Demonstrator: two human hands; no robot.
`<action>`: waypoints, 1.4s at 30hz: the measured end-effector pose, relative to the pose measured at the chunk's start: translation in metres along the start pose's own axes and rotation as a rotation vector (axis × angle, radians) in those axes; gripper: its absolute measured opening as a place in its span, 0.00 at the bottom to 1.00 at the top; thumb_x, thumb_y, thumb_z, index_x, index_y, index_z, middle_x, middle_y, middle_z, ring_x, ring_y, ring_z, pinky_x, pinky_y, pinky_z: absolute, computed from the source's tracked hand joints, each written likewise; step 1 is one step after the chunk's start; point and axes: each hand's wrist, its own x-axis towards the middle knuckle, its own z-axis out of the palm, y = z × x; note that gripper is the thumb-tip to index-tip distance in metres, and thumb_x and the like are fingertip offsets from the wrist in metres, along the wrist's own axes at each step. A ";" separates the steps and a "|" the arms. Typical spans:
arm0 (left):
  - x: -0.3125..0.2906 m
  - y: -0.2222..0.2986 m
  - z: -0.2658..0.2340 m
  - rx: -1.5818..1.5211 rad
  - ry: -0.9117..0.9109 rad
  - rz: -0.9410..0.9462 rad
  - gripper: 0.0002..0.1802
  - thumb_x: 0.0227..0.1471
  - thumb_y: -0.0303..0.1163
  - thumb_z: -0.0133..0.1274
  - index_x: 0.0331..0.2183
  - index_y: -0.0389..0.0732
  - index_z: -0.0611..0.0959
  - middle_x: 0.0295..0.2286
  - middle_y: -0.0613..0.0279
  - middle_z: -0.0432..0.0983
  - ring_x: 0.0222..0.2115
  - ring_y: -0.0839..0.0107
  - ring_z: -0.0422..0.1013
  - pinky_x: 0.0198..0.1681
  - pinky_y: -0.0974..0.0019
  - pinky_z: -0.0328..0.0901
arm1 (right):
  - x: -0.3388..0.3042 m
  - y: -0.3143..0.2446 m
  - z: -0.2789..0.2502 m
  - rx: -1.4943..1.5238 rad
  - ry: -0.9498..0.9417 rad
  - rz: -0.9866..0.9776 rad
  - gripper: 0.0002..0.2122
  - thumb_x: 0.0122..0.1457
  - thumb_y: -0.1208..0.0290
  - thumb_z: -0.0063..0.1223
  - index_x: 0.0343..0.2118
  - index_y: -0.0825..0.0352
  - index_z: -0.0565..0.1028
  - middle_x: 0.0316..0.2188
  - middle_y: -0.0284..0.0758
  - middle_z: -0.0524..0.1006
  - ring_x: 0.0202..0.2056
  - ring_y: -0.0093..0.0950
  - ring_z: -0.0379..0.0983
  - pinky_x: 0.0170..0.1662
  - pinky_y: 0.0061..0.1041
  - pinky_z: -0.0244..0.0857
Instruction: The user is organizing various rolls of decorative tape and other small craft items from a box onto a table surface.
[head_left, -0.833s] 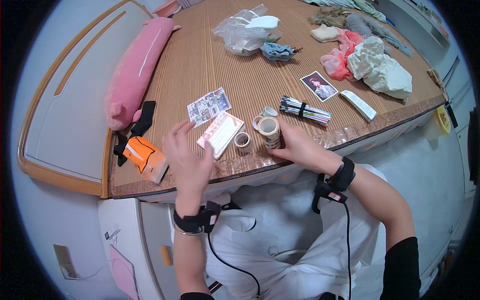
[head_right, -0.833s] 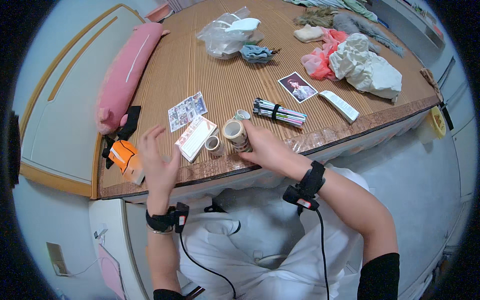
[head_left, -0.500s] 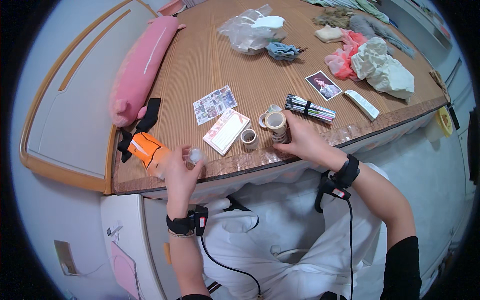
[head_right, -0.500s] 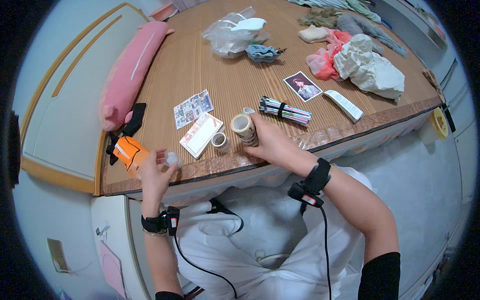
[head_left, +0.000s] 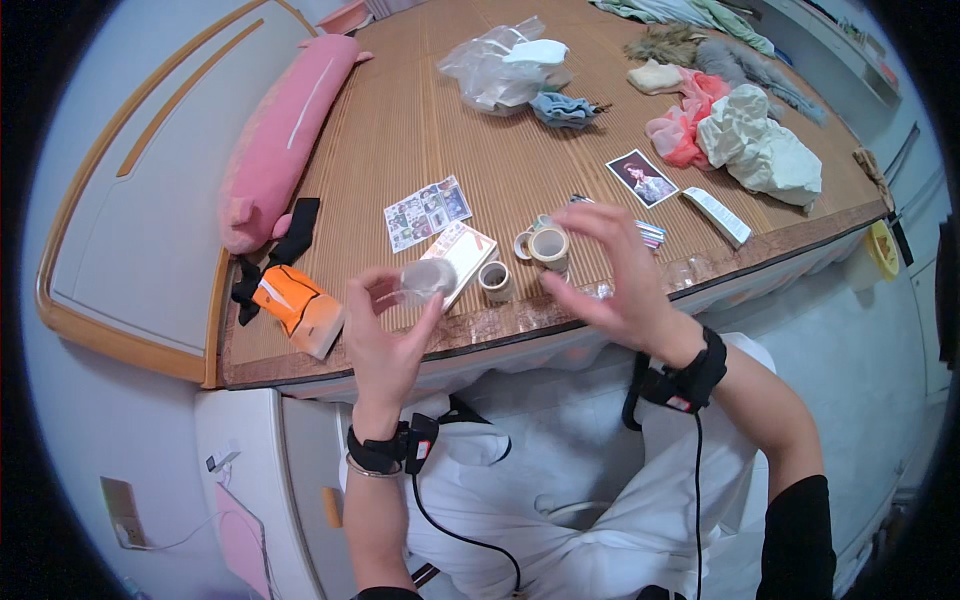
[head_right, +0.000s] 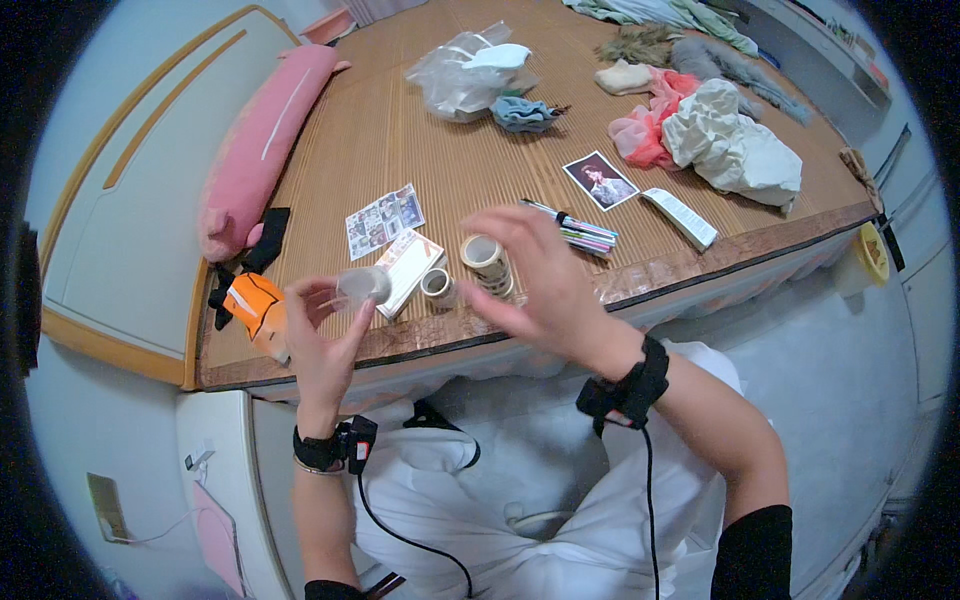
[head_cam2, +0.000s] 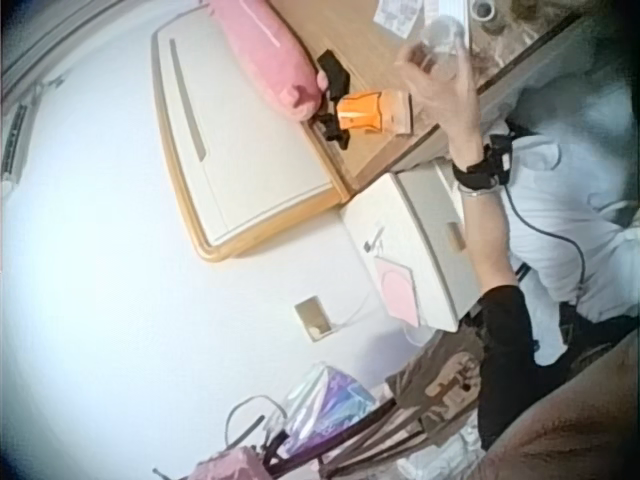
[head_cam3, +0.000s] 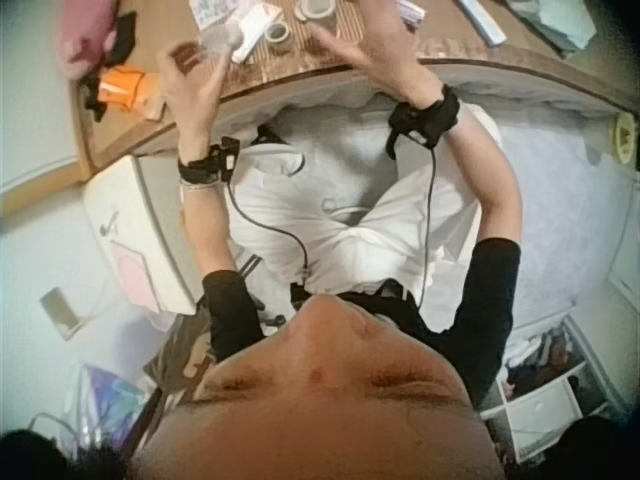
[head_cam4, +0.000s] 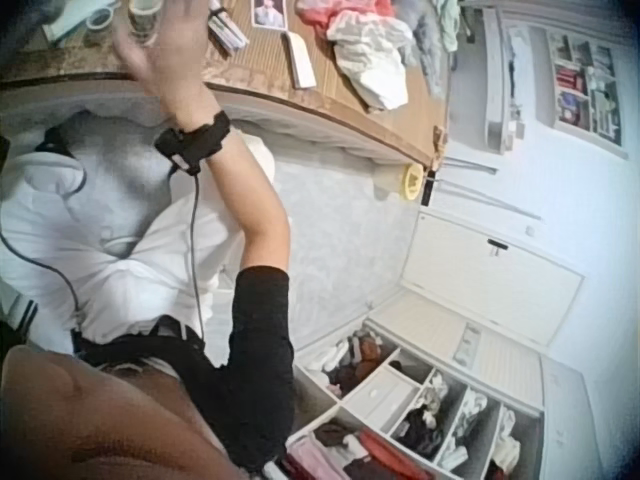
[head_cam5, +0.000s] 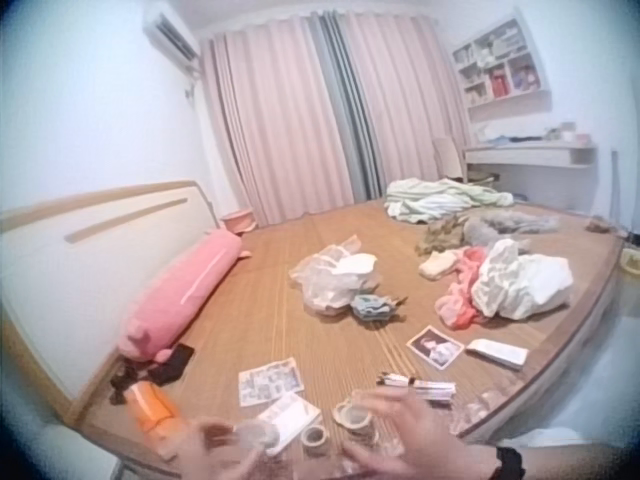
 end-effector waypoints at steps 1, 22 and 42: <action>-0.001 0.004 0.004 -0.003 0.000 0.000 0.24 0.43 0.30 0.65 0.40 0.35 0.72 0.35 0.55 0.72 0.38 0.67 0.72 0.40 0.66 0.69 | -0.001 -0.007 0.002 -0.003 -0.002 0.000 0.27 0.48 0.70 0.64 0.51 0.68 0.67 0.47 0.42 0.66 0.46 0.35 0.68 0.48 0.30 0.65; 0.004 0.021 0.016 -0.491 -0.316 -0.072 0.10 0.50 0.19 0.55 0.38 0.33 0.81 0.40 0.56 0.75 0.38 0.73 0.74 0.41 0.72 0.71 | -0.004 -0.018 0.005 0.338 -0.242 0.128 0.20 0.50 0.68 0.63 0.45 0.68 0.72 0.35 0.37 0.73 0.36 0.33 0.72 0.39 0.29 0.68; 0.012 -0.046 0.001 -0.415 0.017 -0.436 0.09 0.58 0.29 0.48 0.39 0.35 0.70 0.29 0.60 0.72 0.27 0.75 0.72 0.28 0.72 0.72 | -0.003 -0.016 -0.003 0.264 -0.135 0.040 0.24 0.46 0.81 0.58 0.49 0.66 0.68 0.43 0.40 0.64 0.47 0.35 0.64 0.50 0.29 0.63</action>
